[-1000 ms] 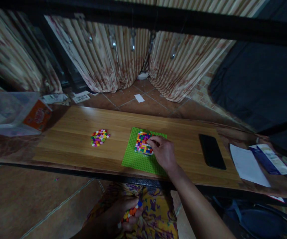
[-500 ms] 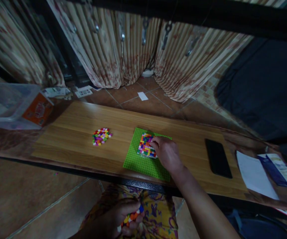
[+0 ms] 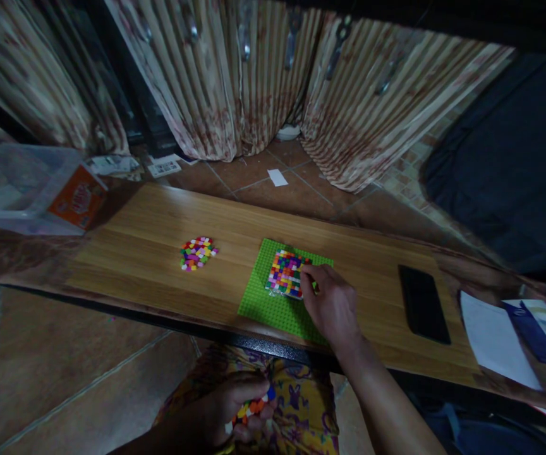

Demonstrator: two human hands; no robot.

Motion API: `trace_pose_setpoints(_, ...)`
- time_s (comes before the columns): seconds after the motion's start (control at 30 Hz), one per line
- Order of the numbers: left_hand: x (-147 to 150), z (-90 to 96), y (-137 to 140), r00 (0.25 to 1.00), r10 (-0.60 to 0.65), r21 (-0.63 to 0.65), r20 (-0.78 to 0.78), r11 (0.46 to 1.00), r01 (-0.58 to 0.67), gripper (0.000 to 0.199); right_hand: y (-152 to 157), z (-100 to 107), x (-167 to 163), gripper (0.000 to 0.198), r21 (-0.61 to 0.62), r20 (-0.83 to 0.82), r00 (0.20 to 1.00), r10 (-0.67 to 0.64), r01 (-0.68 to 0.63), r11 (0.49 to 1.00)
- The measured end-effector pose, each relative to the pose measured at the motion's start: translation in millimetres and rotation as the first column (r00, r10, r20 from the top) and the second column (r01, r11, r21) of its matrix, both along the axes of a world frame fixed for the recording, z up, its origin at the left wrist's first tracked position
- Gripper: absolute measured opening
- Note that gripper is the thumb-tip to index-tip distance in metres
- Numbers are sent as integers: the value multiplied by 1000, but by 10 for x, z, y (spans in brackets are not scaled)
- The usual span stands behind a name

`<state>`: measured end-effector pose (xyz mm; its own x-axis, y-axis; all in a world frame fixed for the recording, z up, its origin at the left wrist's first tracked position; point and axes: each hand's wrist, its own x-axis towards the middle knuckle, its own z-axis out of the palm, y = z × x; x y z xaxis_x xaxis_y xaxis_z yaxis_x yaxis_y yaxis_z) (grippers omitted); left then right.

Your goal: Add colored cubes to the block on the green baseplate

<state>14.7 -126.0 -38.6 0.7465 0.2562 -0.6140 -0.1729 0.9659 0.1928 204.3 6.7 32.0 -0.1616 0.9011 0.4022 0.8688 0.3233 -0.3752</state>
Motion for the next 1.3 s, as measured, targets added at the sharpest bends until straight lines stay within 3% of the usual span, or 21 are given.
trace_pose_setpoints(0.53, 6, -50, -1, 999, -33, -8, 26, 999, 33, 43, -36, -115, -44, 30, -10, 128, 991, 44, -43, 999)
trace_pose_setpoints(1.0, 18, -37, 8, 999, -37, 18, -20, 999, 38, 41, 6, -91, -106, 28, -53, 109, 993, 49, -43, 998)
trace_pose_setpoints(1.13, 21, -72, -35, 999, -17, 23, -46, 1000, 18, 43, -28, -40, -37, 26, -91, -148, 986, -72, 59, 994)
trace_pose_setpoints(1.23, 20, -88, -49, 998, -36, 54, -59, 998, 39, 44, -91, -120, 27, 28, -157, -471, 854, -221, 166, 974)
trace_pose_setpoints(1.3, 18, -78, -43, 995, -56, 84, -79, 994, 62, 45, -129, -227, 57, 29, -213, -624, 740, -251, 148, 966)
